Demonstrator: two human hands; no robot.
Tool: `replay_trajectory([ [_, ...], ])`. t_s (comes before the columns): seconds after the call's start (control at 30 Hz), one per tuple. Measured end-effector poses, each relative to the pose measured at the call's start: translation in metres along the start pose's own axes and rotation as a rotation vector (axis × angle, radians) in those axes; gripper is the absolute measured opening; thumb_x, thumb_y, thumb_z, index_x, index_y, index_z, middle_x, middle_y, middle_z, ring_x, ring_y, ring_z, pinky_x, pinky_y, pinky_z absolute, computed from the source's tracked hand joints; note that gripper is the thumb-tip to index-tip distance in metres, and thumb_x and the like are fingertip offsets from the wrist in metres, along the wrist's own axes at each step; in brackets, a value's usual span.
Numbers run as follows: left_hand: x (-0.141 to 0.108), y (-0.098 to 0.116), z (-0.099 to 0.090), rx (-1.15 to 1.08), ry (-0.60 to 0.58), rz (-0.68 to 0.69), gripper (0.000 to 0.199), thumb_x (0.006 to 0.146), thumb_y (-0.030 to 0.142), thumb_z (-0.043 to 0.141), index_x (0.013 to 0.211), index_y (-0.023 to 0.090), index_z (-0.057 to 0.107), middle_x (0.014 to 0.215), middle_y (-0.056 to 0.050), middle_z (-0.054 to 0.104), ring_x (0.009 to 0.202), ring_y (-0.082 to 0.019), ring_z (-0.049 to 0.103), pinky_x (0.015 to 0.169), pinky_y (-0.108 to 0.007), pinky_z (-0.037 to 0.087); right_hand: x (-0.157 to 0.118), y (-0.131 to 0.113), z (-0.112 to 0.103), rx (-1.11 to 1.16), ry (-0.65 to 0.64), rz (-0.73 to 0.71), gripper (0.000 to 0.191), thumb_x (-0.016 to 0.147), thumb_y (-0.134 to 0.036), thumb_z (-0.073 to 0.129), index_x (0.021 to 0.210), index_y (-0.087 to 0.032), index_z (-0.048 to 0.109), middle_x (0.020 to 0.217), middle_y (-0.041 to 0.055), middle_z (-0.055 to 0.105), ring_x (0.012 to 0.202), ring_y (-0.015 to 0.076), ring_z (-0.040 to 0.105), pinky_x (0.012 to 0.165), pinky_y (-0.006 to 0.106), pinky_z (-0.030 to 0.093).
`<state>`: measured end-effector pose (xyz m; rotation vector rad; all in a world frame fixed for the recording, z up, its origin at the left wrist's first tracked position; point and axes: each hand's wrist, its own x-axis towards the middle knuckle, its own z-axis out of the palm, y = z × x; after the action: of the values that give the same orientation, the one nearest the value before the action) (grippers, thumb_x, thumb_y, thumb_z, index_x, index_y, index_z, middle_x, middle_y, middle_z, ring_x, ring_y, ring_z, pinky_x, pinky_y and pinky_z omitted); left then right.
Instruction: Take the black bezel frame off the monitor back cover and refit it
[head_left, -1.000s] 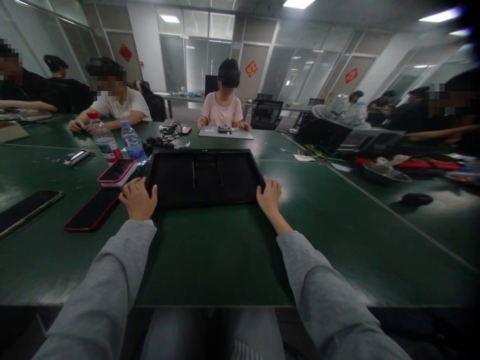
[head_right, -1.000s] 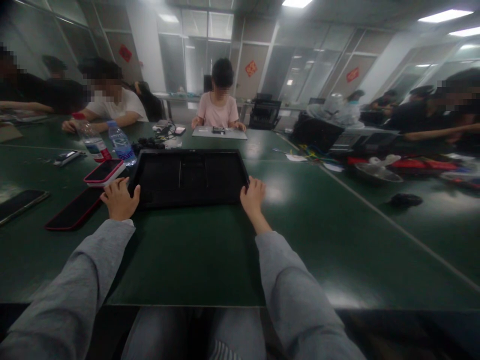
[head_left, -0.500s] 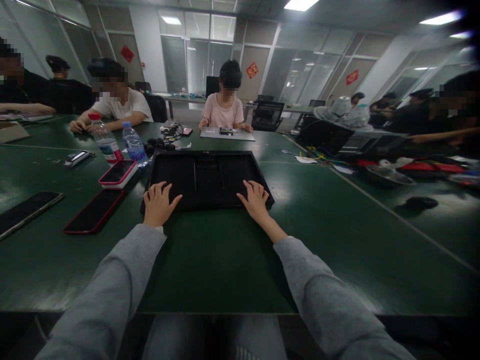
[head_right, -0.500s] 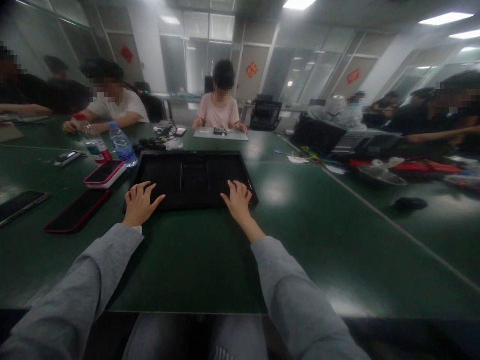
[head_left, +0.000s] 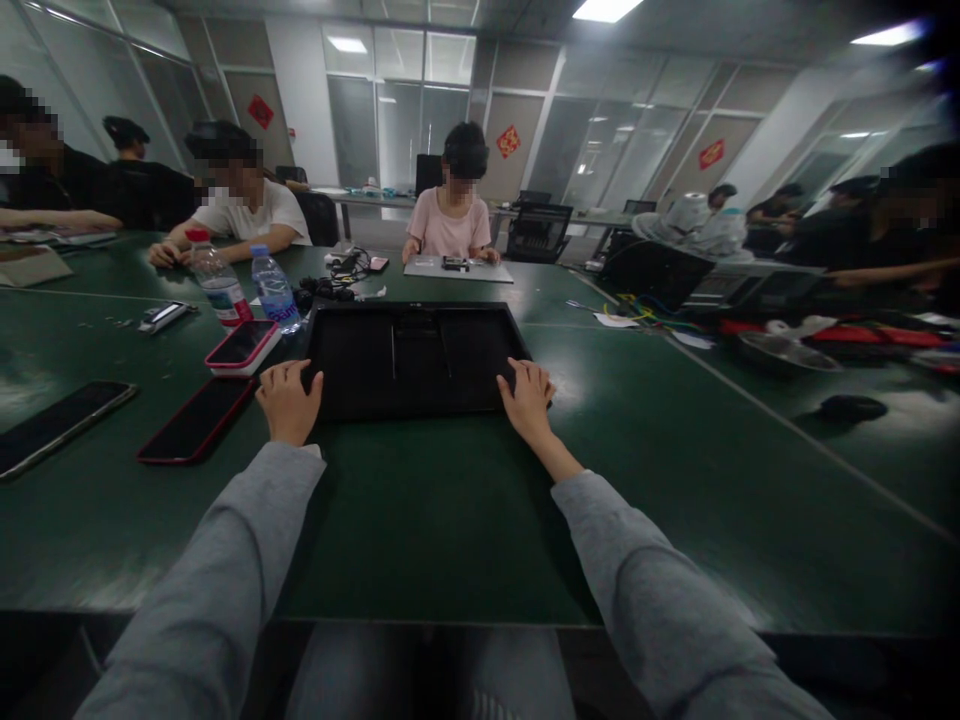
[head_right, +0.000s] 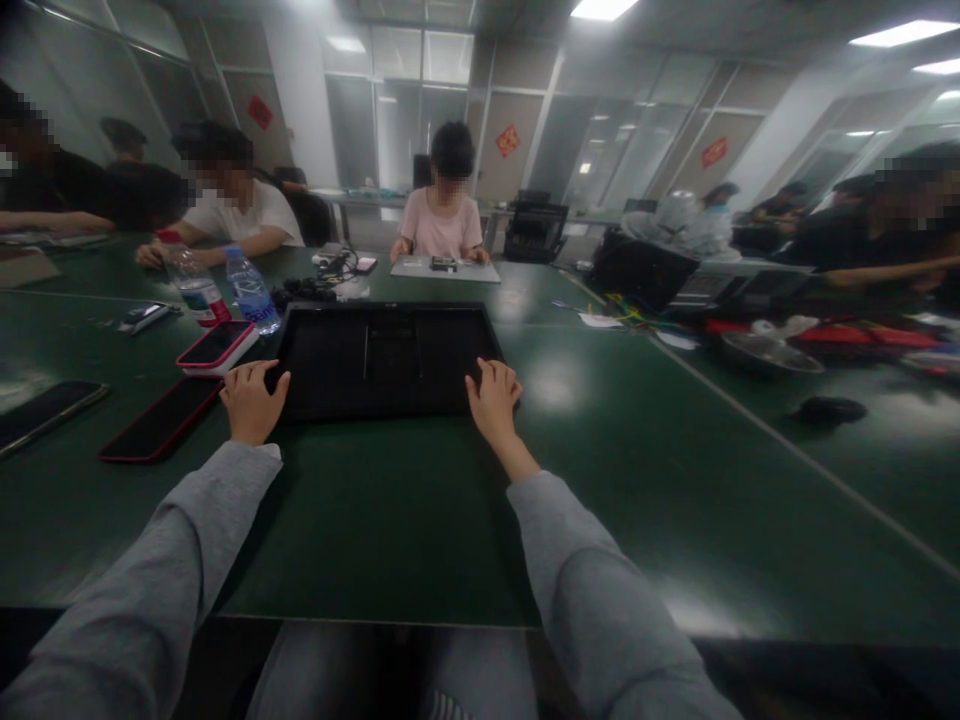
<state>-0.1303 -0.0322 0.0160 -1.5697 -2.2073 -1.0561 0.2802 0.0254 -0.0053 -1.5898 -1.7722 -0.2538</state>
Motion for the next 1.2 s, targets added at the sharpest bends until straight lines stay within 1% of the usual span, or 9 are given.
replay_trajectory([
  [0.07, 0.007, -0.012, 0.002, -0.026, -0.01, -0.086, 0.047, 0.092, 0.044, 0.052, 0.129, 0.018, 0.065, 0.134, -0.018, 0.06, 0.131, -0.037, 0.046, 0.104, -0.052, 0.041, 0.004, 0.012, -0.001, -0.012, 0.055, 0.073, 0.048, 0.099, -0.043, 0.036, 0.136, -0.019, 0.056, 0.132, 0.0181, 0.053, 0.124, 0.0332, 0.043, 0.1, 0.055, 0.036],
  [0.17, 0.014, -0.027, 0.006, -0.14, -0.068, -0.182, 0.049, 0.09, 0.043, 0.052, 0.13, 0.015, 0.065, 0.131, -0.017, 0.062, 0.119, -0.03, 0.059, 0.105, -0.045, 0.045, 0.008, 0.032, 0.001, 0.007, 0.111, 0.195, 0.049, 0.096, -0.043, 0.039, 0.132, -0.016, 0.058, 0.13, 0.0202, 0.054, 0.122, 0.0344, 0.045, 0.098, 0.056, 0.04],
  [0.23, 0.017, -0.033, 0.008, -0.19, -0.112, -0.222, 0.05, 0.09, 0.043, 0.053, 0.129, 0.015, 0.066, 0.128, -0.017, 0.066, 0.115, -0.028, 0.063, 0.106, -0.042, 0.045, 0.011, 0.044, 0.006, 0.065, 0.123, 0.247, 0.05, 0.094, -0.044, 0.041, 0.129, -0.015, 0.06, 0.125, 0.0207, 0.057, 0.118, 0.0339, 0.048, 0.098, 0.056, 0.041],
  [0.33, 0.018, -0.037, 0.01, -0.229, -0.163, -0.252, 0.05, 0.089, 0.047, 0.055, 0.126, 0.016, 0.068, 0.124, -0.015, 0.07, 0.114, -0.028, 0.065, 0.105, -0.042, 0.047, 0.015, 0.057, 0.016, 0.221, 0.099, 0.278, 0.05, 0.092, -0.045, 0.044, 0.126, -0.013, 0.062, 0.116, 0.0198, 0.063, 0.111, 0.0309, 0.056, 0.099, 0.053, 0.045],
  [0.43, 0.019, -0.038, 0.012, -0.258, -0.18, -0.255, 0.051, 0.089, 0.049, 0.056, 0.125, 0.016, 0.069, 0.124, -0.014, 0.071, 0.115, -0.028, 0.066, 0.104, -0.04, 0.048, 0.017, 0.065, 0.024, 0.353, 0.057, 0.312, 0.05, 0.092, -0.045, 0.045, 0.126, -0.013, 0.062, 0.117, 0.0189, 0.067, 0.108, 0.0287, 0.061, 0.098, 0.049, 0.049],
  [0.57, 0.02, -0.04, 0.014, -0.276, -0.185, -0.259, 0.051, 0.089, 0.049, 0.056, 0.124, 0.015, 0.07, 0.124, -0.014, 0.072, 0.117, -0.028, 0.065, 0.105, -0.04, 0.047, 0.017, 0.071, 0.031, 0.397, 0.058, 0.315, 0.05, 0.091, -0.044, 0.044, 0.125, -0.012, 0.063, 0.122, 0.0196, 0.068, 0.112, 0.0282, 0.063, 0.102, 0.049, 0.048],
  [0.87, 0.02, -0.042, 0.015, -0.273, -0.185, -0.257, 0.051, 0.089, 0.049, 0.056, 0.125, 0.015, 0.07, 0.122, -0.013, 0.072, 0.115, -0.028, 0.066, 0.104, -0.04, 0.048, 0.016, 0.079, 0.038, 0.397, 0.063, 0.308, 0.05, 0.091, -0.039, 0.042, 0.128, -0.012, 0.062, 0.125, 0.0188, 0.067, 0.115, 0.0277, 0.063, 0.104, 0.05, 0.047],
  [1.03, 0.02, -0.043, 0.016, -0.279, -0.191, -0.258, 0.05, 0.089, 0.049, 0.056, 0.125, 0.016, 0.07, 0.12, -0.014, 0.073, 0.113, -0.029, 0.067, 0.102, -0.041, 0.049, 0.016, 0.078, 0.037, 0.387, 0.057, 0.313, 0.049, 0.094, -0.042, 0.04, 0.128, -0.014, 0.062, 0.124, 0.0182, 0.067, 0.115, 0.0273, 0.063, 0.105, 0.05, 0.047],
  [1.2, 0.02, -0.043, 0.017, -0.279, -0.185, -0.263, 0.053, 0.089, 0.049, 0.057, 0.127, 0.014, 0.067, 0.122, -0.015, 0.072, 0.114, -0.028, 0.067, 0.104, -0.039, 0.048, 0.017, 0.076, 0.034, 0.402, 0.041, 0.327, 0.049, 0.093, -0.04, 0.041, 0.128, -0.013, 0.062, 0.125, 0.0186, 0.067, 0.115, 0.0276, 0.063, 0.105, 0.05, 0.046],
])
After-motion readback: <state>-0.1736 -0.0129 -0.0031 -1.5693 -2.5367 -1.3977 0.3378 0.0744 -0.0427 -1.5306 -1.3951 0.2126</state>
